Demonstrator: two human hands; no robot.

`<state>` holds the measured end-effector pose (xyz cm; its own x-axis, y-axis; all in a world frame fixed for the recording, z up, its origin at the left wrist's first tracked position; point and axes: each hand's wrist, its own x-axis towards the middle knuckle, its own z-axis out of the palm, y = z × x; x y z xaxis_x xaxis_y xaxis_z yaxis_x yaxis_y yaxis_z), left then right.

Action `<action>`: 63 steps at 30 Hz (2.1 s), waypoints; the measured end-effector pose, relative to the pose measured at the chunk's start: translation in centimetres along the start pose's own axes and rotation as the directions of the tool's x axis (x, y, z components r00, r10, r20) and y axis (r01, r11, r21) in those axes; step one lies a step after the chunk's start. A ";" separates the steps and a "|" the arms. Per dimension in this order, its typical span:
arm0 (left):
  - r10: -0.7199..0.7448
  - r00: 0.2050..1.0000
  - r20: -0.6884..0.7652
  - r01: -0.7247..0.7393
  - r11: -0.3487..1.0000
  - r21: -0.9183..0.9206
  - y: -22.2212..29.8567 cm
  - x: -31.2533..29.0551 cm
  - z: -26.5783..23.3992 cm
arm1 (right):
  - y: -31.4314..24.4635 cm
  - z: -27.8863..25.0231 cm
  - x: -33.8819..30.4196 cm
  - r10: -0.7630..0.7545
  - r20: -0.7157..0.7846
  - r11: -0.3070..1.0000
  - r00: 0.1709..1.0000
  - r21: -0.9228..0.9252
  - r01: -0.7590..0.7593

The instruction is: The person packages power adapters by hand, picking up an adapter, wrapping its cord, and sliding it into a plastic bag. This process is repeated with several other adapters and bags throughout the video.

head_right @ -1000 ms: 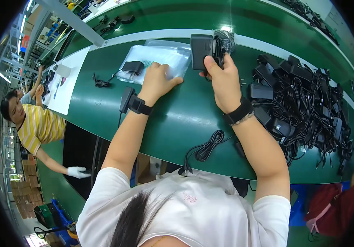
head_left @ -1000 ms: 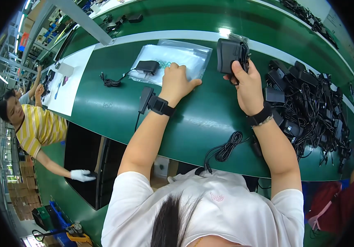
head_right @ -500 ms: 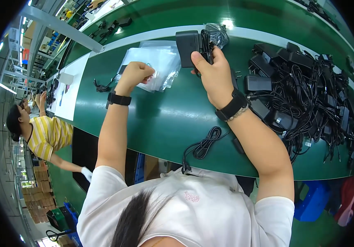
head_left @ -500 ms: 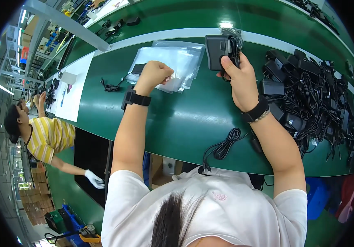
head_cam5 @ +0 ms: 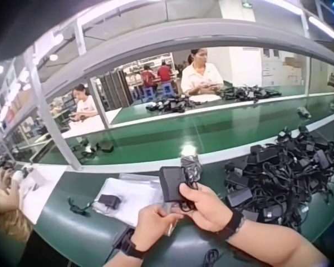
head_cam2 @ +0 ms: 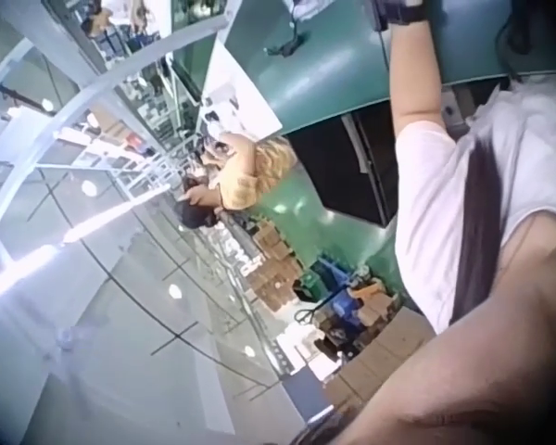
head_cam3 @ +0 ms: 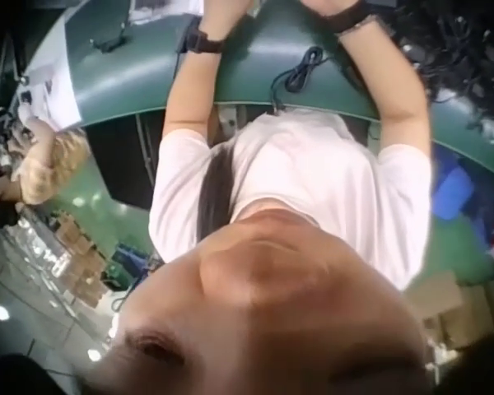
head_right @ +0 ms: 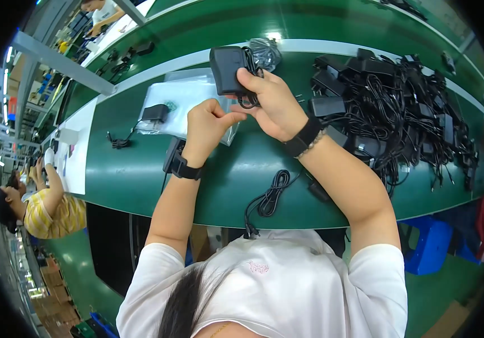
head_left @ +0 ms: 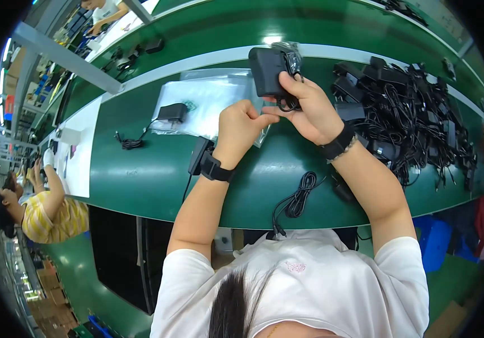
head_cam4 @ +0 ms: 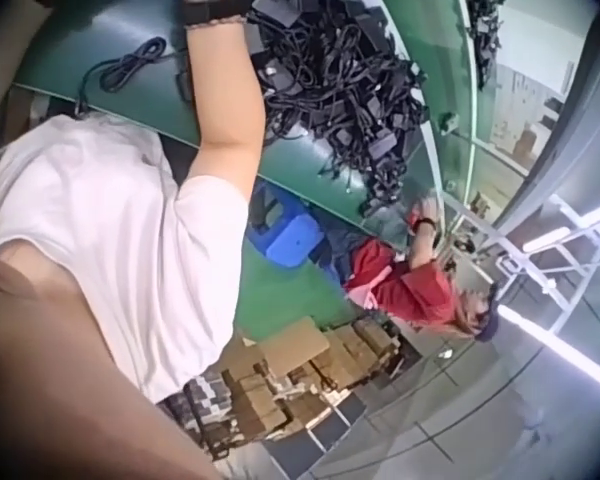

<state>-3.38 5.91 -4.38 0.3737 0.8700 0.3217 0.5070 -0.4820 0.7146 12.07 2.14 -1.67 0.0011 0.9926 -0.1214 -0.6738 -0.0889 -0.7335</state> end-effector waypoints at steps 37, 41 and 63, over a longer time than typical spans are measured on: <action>0.296 0.867 -0.401 -0.373 0.919 -0.130 2.0 -2.6 -0.3 | 1.5 2.4 -0.6 -0.114 -0.008 0.911 0.993 -0.400 0.101; 0.424 0.759 -0.494 -0.516 0.855 -0.058 2.4 -3.0 -2.1 | 2.9 2.5 -0.4 -0.487 0.501 0.066 0.715 -0.795 0.602; 0.366 0.877 -0.311 -0.453 0.846 -0.283 4.5 -3.7 -1.5 | 3.9 1.5 1.9 -0.157 0.330 0.842 0.931 -0.448 0.301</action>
<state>-3.66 0.68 -1.35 0.2714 0.6190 0.7370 0.0400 -0.7723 0.6340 8.35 3.80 -3.77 -0.1372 0.9652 0.2229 -0.2364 0.1866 -0.9536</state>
